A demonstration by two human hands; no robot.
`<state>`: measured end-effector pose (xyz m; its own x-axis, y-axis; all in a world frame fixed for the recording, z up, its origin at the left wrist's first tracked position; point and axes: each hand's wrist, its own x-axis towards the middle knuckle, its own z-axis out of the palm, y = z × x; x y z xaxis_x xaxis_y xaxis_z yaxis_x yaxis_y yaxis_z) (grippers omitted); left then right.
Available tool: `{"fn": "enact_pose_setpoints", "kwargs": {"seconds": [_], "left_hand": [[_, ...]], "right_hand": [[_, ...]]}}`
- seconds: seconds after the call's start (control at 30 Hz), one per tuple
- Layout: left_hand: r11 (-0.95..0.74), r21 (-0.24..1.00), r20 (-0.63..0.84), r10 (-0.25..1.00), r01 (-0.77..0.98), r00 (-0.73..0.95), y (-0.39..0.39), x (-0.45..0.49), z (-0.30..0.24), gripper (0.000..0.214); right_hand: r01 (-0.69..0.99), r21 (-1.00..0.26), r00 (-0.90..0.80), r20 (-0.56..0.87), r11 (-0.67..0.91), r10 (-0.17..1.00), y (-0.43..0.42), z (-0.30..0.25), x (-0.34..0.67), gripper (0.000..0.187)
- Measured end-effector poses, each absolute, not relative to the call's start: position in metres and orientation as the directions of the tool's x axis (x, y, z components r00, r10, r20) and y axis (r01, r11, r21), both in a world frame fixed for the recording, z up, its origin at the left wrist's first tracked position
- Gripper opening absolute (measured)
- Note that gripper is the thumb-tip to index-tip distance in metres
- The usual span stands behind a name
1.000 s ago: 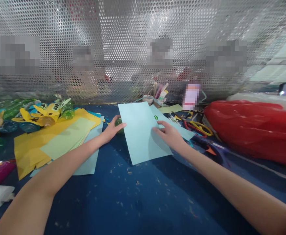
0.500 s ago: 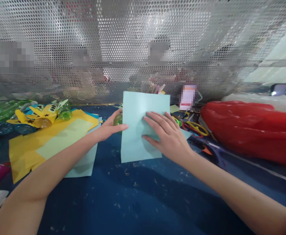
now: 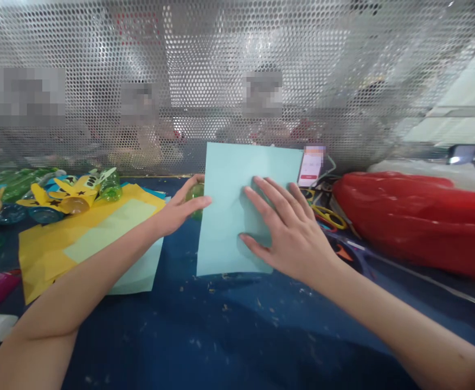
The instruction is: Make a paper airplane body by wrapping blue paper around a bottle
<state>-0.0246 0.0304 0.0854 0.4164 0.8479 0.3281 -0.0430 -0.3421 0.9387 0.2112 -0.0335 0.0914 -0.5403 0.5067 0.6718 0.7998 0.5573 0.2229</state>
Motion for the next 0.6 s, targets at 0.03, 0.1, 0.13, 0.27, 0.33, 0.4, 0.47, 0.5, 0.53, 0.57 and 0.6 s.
{"fn": "enact_pose_setpoints", "kwargs": {"seconds": [0.03, 0.1, 0.13, 0.27, 0.33, 0.4, 0.47, 0.5, 0.53, 0.57, 0.6], "left_hand": [[-0.335, 0.941, 0.323, 0.852, -0.046, 0.411, 0.0310, -0.0248, 0.0856, 0.051], [-0.313, 0.948, 0.306, 0.861, -0.051, 0.406, 0.0325, -0.0250, 0.0858, 0.047], [-0.304, 0.951, 0.299, 0.864, -0.054, 0.405, 0.0328, -0.0249, 0.0859, 0.046], [-0.280, 0.956, 0.292, 0.862, -0.091, 0.415, 0.0308, -0.0230, 0.0861, 0.047], [-0.270, 0.956, 0.292, 0.853, -0.114, 0.432, 0.0292, -0.0221, 0.0857, 0.050], [-0.274, 0.955, 0.297, 0.848, -0.117, 0.439, 0.0290, -0.0217, 0.0846, 0.053], [-0.288, 0.953, 0.300, 0.853, -0.095, 0.427, 0.0305, -0.0219, 0.0825, 0.053], [-0.297, 0.952, 0.301, 0.857, -0.077, 0.419, 0.0317, -0.0221, 0.0812, 0.053], [-0.308, 0.950, 0.304, 0.859, -0.059, 0.412, 0.0331, -0.0224, 0.0797, 0.052], [-0.322, 0.946, 0.311, 0.857, -0.045, 0.410, 0.0345, -0.0226, 0.0781, 0.050], [-0.341, 0.940, 0.323, 0.854, -0.031, 0.407, 0.0357, -0.0229, 0.0767, 0.049]], "right_hand": [[0.802, 0.212, -0.537, 0.666, 0.559, 0.518, -0.0332, 0.0917, 0.2117, 0.075], [0.810, 0.193, -0.526, 0.657, 0.554, 0.540, -0.0324, 0.0918, 0.2127, 0.074], [0.813, 0.188, -0.523, 0.652, 0.551, 0.549, -0.0320, 0.0916, 0.2130, 0.074], [0.817, 0.210, -0.528, 0.647, 0.537, 0.550, -0.0320, 0.0896, 0.2115, 0.073], [0.817, 0.229, -0.533, 0.650, 0.529, 0.542, -0.0329, 0.0886, 0.2104, 0.070], [0.817, 0.234, -0.535, 0.648, 0.526, 0.542, -0.0338, 0.0880, 0.2099, 0.064], [0.817, 0.222, -0.535, 0.636, 0.532, 0.557, -0.0344, 0.0880, 0.2103, 0.056], [0.816, 0.207, -0.534, 0.625, 0.539, 0.568, -0.0345, 0.0883, 0.2108, 0.053], [0.812, 0.188, -0.536, 0.615, 0.553, 0.579, -0.0347, 0.0888, 0.2113, 0.051], [0.804, 0.163, -0.540, 0.603, 0.572, 0.587, -0.0350, 0.0895, 0.2118, 0.051], [0.791, 0.134, -0.549, 0.587, 0.597, 0.595, -0.0353, 0.0904, 0.2122, 0.053]]}}
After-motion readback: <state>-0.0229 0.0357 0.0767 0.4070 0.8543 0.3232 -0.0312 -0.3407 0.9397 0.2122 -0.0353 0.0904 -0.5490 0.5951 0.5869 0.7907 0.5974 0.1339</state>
